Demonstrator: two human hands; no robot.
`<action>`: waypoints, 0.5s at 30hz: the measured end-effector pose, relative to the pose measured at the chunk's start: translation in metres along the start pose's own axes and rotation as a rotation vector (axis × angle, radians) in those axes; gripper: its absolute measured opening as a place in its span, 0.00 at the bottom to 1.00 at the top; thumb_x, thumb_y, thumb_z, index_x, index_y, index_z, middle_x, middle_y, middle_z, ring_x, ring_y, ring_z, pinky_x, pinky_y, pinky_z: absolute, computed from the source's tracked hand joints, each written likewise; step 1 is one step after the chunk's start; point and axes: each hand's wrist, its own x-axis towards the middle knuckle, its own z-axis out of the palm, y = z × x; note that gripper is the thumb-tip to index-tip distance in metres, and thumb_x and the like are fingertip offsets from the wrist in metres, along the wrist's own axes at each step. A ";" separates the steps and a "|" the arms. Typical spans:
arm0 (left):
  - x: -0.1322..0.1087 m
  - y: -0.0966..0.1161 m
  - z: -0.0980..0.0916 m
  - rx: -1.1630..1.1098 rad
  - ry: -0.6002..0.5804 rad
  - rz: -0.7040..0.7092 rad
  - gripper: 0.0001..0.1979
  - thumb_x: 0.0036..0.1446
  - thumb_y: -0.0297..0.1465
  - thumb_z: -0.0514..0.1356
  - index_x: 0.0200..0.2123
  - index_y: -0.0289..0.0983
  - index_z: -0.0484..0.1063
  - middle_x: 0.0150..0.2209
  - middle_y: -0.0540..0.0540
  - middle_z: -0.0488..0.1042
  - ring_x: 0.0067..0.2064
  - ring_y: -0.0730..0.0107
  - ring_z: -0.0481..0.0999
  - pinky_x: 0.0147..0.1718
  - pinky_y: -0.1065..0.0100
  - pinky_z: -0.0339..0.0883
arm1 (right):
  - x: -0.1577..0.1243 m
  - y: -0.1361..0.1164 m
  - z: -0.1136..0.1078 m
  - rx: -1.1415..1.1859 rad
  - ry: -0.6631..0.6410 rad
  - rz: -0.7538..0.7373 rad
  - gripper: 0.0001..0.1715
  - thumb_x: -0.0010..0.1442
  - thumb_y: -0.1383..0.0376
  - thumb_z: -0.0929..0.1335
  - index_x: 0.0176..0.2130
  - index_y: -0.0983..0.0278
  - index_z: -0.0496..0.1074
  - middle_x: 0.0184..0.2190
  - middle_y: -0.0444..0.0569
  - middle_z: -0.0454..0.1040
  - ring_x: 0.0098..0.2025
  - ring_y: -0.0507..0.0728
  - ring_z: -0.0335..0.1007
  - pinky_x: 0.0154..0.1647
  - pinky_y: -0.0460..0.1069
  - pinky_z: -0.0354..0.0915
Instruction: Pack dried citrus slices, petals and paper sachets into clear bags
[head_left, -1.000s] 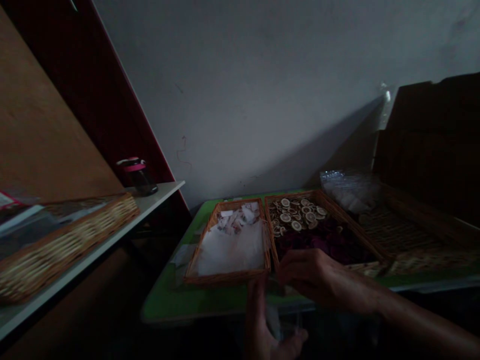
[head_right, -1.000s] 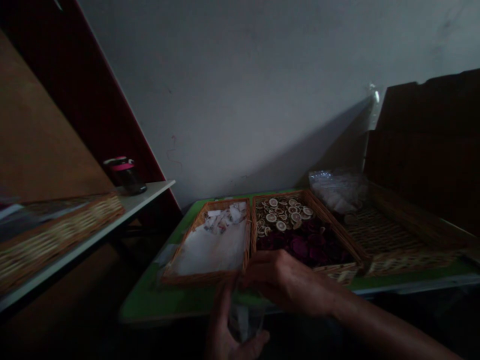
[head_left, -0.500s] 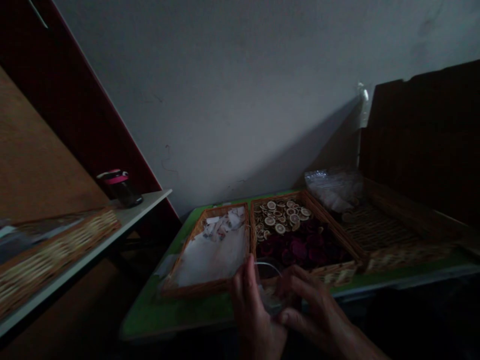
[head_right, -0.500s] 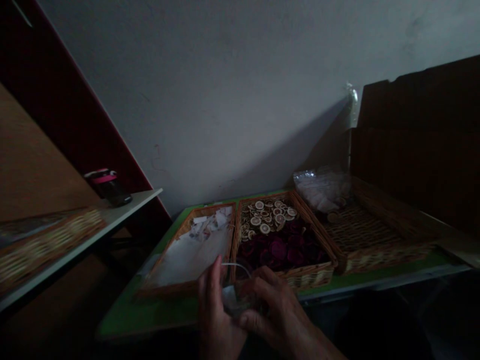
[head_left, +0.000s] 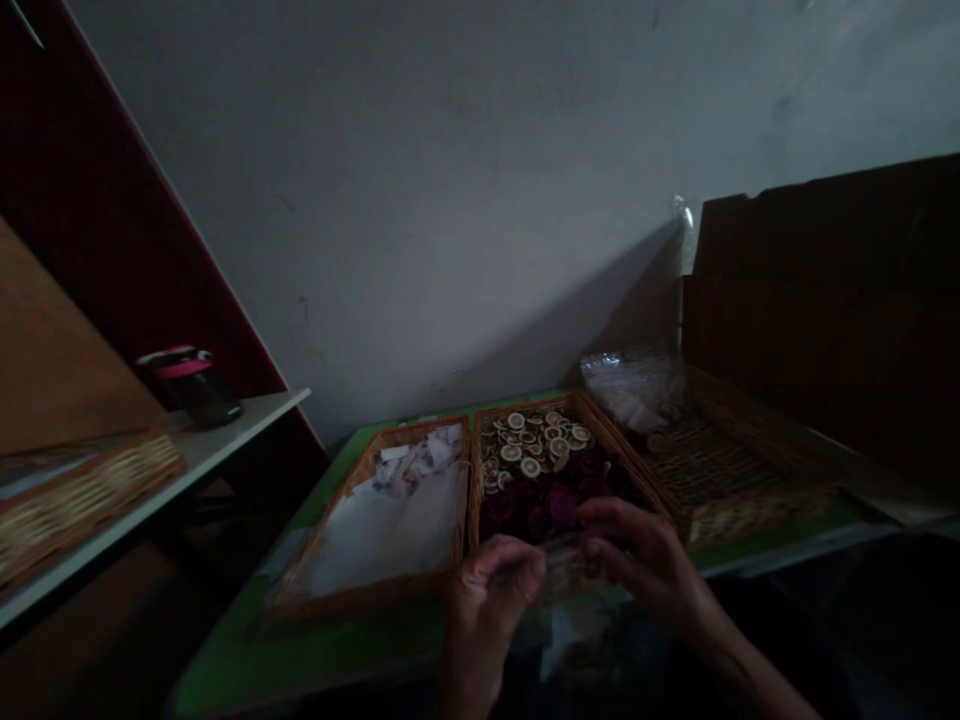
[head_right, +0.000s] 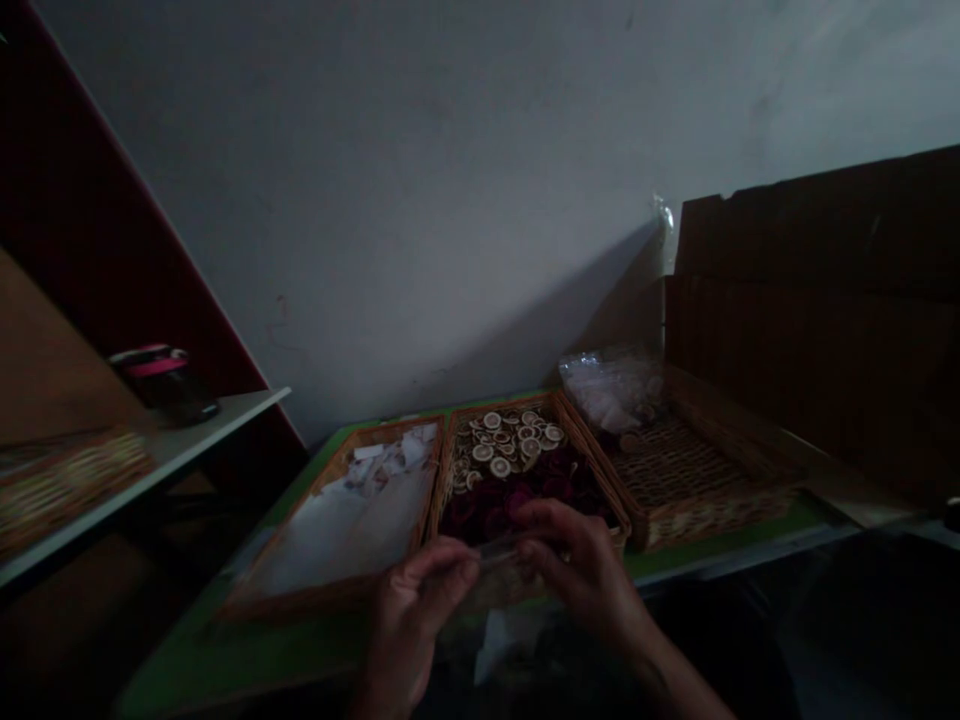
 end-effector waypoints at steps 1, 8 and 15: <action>0.002 -0.002 0.002 0.019 -0.002 -0.010 0.17 0.48 0.46 0.71 0.26 0.37 0.81 0.27 0.48 0.76 0.33 0.67 0.74 0.34 0.72 0.68 | 0.001 0.001 0.000 0.028 0.005 0.018 0.21 0.62 0.51 0.73 0.47 0.63 0.74 0.32 0.49 0.81 0.30 0.54 0.77 0.30 0.46 0.70; 0.011 -0.006 0.004 0.119 0.049 0.024 0.17 0.50 0.46 0.69 0.28 0.37 0.81 0.25 0.50 0.78 0.30 0.69 0.74 0.32 0.72 0.67 | 0.005 -0.001 0.001 0.099 0.051 -0.008 0.23 0.61 0.51 0.73 0.49 0.63 0.74 0.34 0.48 0.80 0.35 0.55 0.76 0.35 0.47 0.70; 0.012 -0.008 -0.003 0.166 0.105 0.126 0.18 0.53 0.49 0.67 0.29 0.39 0.80 0.26 0.51 0.79 0.31 0.69 0.77 0.32 0.74 0.70 | 0.000 0.016 -0.002 -0.178 -0.015 -0.172 0.20 0.64 0.51 0.71 0.33 0.64 0.80 0.31 0.48 0.77 0.36 0.55 0.72 0.37 0.48 0.64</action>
